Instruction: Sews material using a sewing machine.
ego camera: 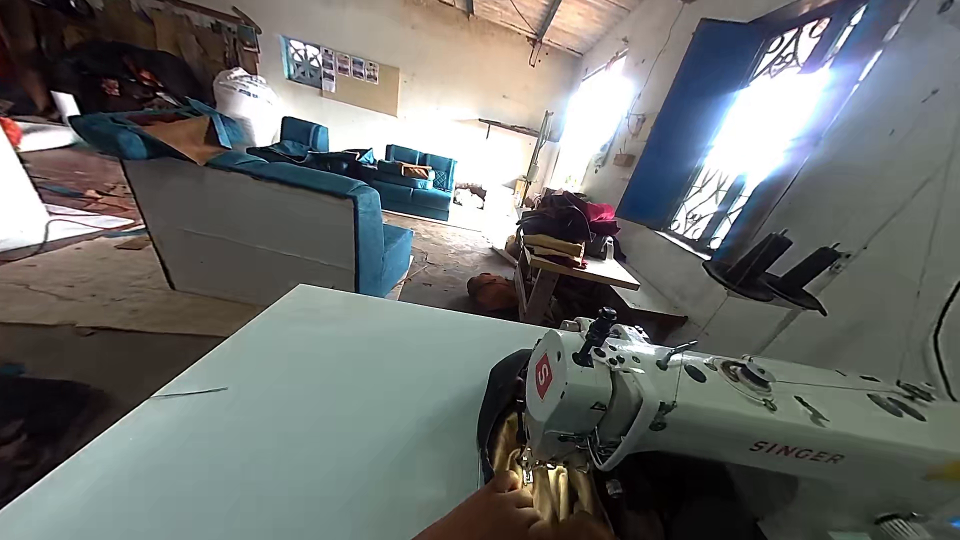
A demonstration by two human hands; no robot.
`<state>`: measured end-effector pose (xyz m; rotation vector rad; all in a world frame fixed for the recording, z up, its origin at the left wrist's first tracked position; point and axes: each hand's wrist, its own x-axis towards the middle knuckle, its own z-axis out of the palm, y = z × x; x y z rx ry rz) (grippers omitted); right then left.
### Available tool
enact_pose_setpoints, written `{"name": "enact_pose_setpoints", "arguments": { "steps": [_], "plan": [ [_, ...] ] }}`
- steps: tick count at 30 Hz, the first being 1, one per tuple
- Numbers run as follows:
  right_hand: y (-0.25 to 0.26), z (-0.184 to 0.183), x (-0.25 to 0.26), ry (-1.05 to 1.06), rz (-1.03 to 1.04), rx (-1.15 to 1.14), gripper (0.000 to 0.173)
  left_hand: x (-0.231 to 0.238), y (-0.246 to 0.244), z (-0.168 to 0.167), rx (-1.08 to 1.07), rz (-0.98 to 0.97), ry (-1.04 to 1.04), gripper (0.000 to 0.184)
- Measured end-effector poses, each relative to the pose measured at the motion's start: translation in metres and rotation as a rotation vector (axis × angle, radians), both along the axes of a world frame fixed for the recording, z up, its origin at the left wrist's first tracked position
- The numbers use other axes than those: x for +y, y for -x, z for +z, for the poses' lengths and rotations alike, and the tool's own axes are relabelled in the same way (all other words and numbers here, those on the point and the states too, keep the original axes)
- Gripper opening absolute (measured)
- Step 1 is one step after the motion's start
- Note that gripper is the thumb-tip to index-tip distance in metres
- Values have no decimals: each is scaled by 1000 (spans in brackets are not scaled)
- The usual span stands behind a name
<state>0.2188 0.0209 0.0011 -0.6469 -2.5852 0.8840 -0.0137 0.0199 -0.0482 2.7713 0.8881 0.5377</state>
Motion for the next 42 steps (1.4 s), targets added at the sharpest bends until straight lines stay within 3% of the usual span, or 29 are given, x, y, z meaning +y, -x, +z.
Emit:
{"name": "enact_pose_setpoints", "arguments": {
  "steps": [3, 7, 11, 13, 18, 23, 30, 35, 39, 40, 42],
  "plan": [
    [7, -14, -1, -28, -22, 63, 45, -1, 1, 0, -9, 91, -58, 29],
    [2, -30, 1, 10, -54, 98, 50, 2, -5, -13, -15, 197, -407, 9],
    [-6, -44, 11, 17, -158, -6, 52, 2, -5, -11, -94, 174, -432, 8],
    [-5, -42, 11, -66, -166, -107, 45, 3, -1, -11, -123, 163, -480, 7],
    [-12, -56, 15, -311, -181, -52, 20, 5, 1, -14, -108, 134, -575, 14],
    [-36, -65, 46, -674, -132, 160, 19, 9, 1, -18, -181, 211, -643, 16],
    [-33, -59, 67, -570, 101, 227, 23, 10, 4, -17, -255, 287, -585, 20],
    [-28, -38, 82, -429, 221, -16, 22, 13, 10, -18, -309, 180, -375, 21],
    [-12, -28, 80, -272, 255, -290, 50, 11, 13, -16, -221, 71, -292, 17],
    [-9, -35, 78, -318, 264, -286, 50, 11, 13, -15, -203, 56, -289, 16],
    [-4, -61, 79, -446, 272, -165, 28, 11, 14, -14, -164, 29, -293, 18]
  ]
}}
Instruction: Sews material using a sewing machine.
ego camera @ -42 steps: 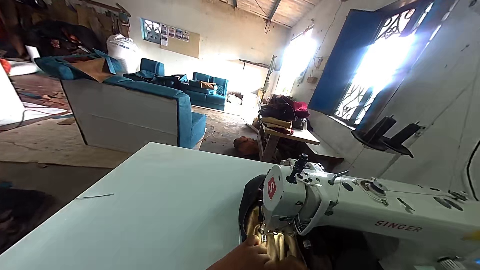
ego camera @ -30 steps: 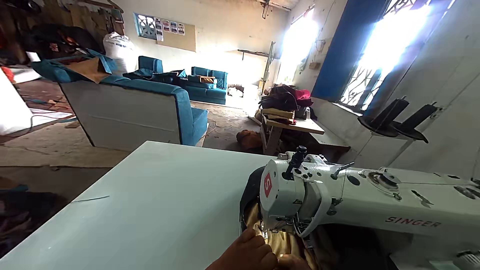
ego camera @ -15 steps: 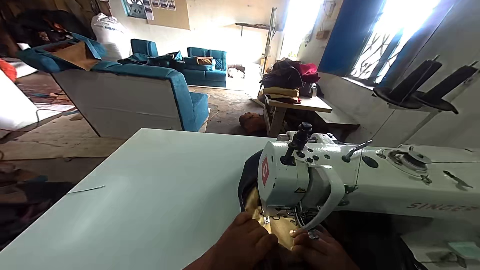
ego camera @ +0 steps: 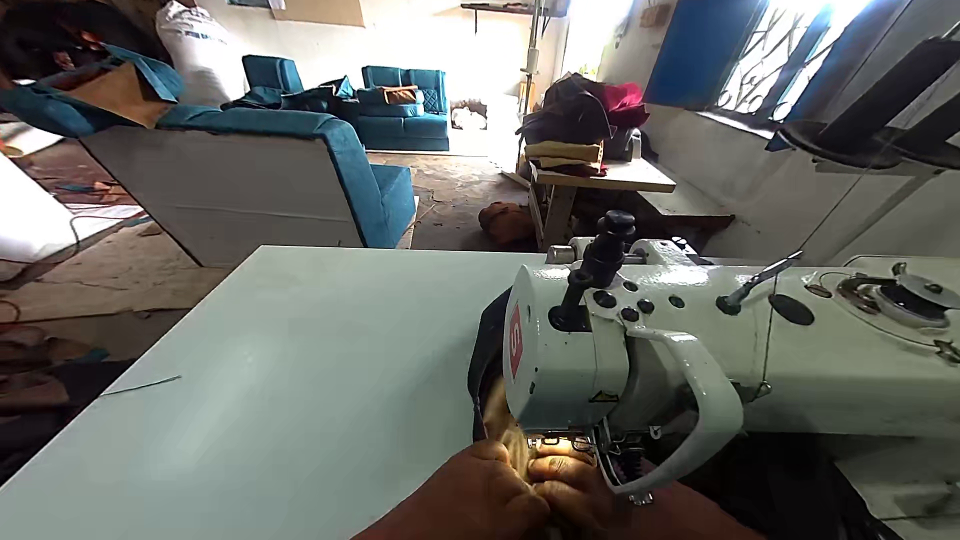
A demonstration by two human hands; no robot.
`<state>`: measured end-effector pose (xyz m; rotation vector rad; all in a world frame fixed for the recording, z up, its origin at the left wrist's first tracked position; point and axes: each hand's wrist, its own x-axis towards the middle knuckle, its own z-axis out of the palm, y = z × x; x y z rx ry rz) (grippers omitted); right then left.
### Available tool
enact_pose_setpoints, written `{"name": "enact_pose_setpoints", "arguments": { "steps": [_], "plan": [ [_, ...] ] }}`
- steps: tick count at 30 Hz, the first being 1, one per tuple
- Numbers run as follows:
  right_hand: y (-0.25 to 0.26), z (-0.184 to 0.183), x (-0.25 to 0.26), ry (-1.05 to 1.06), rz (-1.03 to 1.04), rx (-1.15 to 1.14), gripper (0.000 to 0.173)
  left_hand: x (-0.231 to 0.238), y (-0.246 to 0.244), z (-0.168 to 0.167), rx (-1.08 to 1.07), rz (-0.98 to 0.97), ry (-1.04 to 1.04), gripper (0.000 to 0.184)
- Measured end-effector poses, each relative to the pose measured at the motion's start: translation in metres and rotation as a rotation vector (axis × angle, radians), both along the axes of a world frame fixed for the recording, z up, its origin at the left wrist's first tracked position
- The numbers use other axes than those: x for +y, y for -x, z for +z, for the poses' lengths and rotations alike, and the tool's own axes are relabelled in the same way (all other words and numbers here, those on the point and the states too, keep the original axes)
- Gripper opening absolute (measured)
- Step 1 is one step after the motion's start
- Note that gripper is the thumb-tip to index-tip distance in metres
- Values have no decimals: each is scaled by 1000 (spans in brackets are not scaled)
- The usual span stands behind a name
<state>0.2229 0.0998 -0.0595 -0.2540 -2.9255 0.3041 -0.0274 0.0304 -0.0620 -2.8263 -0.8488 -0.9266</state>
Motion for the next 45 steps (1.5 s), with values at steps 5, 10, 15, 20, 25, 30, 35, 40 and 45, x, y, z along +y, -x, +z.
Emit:
{"name": "enact_pose_setpoints", "arguments": {
  "steps": [5, 10, 15, 20, 25, 30, 35, 40, 45],
  "plan": [
    [-3, -8, 4, 77, 142, 101, 20, -1, 1, 8, 93, 32, 104, 18],
    [-9, 6, 4, 168, 101, -43, 24, -3, -5, 6, 129, 107, 314, 21],
    [-4, 2, 1, -4, 185, 14, 27, -3, -2, 13, 174, 83, 231, 20],
    [-2, 6, 0, 35, 184, 34, 28, -4, 0, 20, 236, 56, 259, 21],
    [-5, 1, 5, 95, 163, 55, 25, -6, -5, 15, 198, 114, 210, 20],
    [-6, 32, 0, 224, -87, -112, 18, -2, -8, 4, 187, 266, 75, 17],
    [-7, 56, -3, 349, -228, -139, 20, 1, -12, 3, 204, 368, -39, 16],
    [-7, 42, 2, 297, -260, -128, 19, 3, -15, 1, 196, 425, -61, 10],
    [-2, 20, 9, 320, -260, -86, 29, 1, -14, -4, 118, 377, -51, 15]
  ]
}}
